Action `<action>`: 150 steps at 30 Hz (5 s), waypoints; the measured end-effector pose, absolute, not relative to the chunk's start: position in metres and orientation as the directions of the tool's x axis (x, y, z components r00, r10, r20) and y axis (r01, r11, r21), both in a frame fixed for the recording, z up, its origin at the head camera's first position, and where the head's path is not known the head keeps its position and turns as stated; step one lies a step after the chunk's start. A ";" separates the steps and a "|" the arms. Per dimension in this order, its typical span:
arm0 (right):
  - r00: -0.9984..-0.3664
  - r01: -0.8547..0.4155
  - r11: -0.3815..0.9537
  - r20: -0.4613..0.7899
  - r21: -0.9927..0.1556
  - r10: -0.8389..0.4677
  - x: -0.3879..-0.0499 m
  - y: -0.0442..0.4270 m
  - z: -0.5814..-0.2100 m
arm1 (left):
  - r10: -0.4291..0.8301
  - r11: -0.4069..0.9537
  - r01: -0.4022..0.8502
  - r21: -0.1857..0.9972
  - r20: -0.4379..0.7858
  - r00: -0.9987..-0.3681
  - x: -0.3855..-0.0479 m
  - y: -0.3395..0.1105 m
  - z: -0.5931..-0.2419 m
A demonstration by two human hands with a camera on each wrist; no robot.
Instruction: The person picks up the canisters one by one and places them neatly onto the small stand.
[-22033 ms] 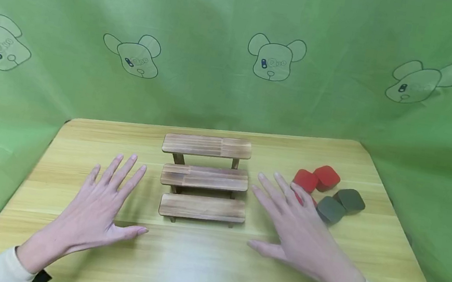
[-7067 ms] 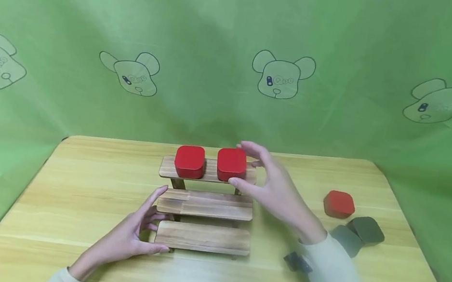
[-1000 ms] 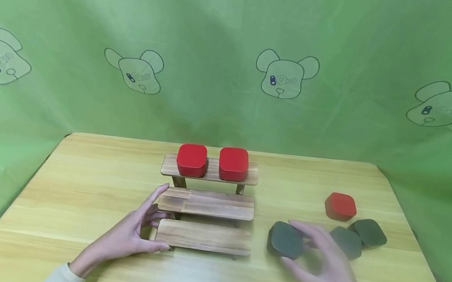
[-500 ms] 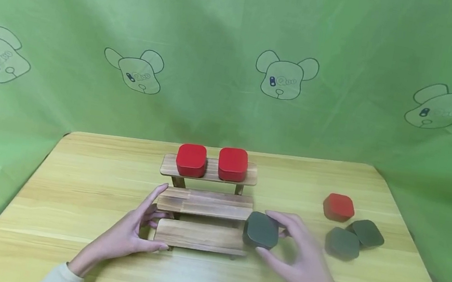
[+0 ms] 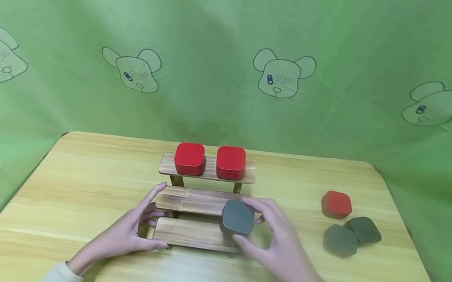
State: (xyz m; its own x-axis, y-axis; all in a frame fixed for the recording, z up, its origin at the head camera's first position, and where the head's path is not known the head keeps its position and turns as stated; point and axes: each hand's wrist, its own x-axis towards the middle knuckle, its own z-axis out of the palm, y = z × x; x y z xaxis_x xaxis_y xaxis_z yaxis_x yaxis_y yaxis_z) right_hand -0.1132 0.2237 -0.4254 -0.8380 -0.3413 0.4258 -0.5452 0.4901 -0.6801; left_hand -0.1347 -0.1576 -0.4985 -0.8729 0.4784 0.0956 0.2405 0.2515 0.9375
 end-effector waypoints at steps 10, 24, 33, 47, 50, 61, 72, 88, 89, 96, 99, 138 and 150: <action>-0.833 -0.548 0.457 0.406 -0.701 -0.376 -0.120 0.204 -0.424 | 0.480 0.249 0.237 0.939 0.093 -0.872 -0.133 -0.159 -0.498; -0.788 -0.611 0.419 0.465 -0.672 -0.404 -0.131 0.182 -0.425 | 0.480 0.241 0.238 0.941 0.097 -0.872 -0.134 -0.158 -0.498; -0.801 -0.593 0.455 0.426 -0.664 -0.422 -0.138 0.170 -0.424 | 0.481 0.241 0.243 0.940 0.102 -0.871 -0.136 -0.158 -0.496; -0.775 -0.630 0.467 0.458 -0.621 -0.435 -0.146 0.155 -0.427 | 0.485 0.237 0.242 0.941 0.102 -0.869 -0.136 -0.158 -0.498; -0.771 -0.636 0.468 0.470 -0.613 -0.430 -0.146 0.153 -0.428 | 0.488 0.231 0.248 0.941 0.109 -0.866 -0.135 -0.158 -0.498; -0.768 -0.641 0.473 0.493 -0.604 -0.410 -0.149 0.142 -0.428 | 0.489 0.228 0.246 0.942 0.108 -0.866 -0.136 -0.158 -0.499; -0.768 -0.640 0.471 0.498 -0.607 -0.403 -0.152 0.133 -0.430 | 0.479 0.239 0.243 0.940 0.104 -0.872 -0.136 -0.159 -0.500; -0.815 -0.578 0.485 0.433 -0.656 -0.386 -0.150 0.126 -0.427 | 0.487 0.223 0.252 0.942 0.116 -0.865 -0.135 -0.159 -0.497; -0.817 -0.574 0.484 0.427 -0.660 -0.386 -0.150 0.127 -0.427 | 0.487 0.224 0.251 0.942 0.115 -0.866 -0.135 -0.159 -0.497; -0.823 -0.566 0.492 0.411 -0.662 -0.393 -0.147 0.131 -0.425 | 0.494 0.225 0.253 0.941 0.114 -0.862 -0.137 -0.158 -0.497; -0.817 -0.574 0.490 0.419 -0.656 -0.396 -0.147 0.133 -0.424 | 0.497 0.223 0.262 0.939 0.122 -0.859 -0.137 -0.157 -0.498; -0.711 -0.695 0.420 0.645 -0.584 -0.279 -0.123 0.207 -0.438 | 0.492 0.223 0.258 0.940 0.120 -0.862 -0.137 -0.159 -0.500; -0.724 -0.649 0.482 0.672 -0.589 -0.153 -0.119 0.242 -0.445 | 0.479 0.247 0.238 0.939 0.095 -0.873 -0.138 -0.158 -0.499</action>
State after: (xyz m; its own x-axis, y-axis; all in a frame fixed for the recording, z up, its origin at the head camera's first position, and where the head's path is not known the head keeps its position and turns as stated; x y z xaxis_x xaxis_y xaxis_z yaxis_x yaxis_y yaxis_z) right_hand -0.1189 0.2418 -0.4452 -0.7242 -0.1528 0.6725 -0.6485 0.4824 -0.5888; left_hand -0.1377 -0.1578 -0.4988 -0.8727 0.4789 0.0954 0.2384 0.2474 0.9391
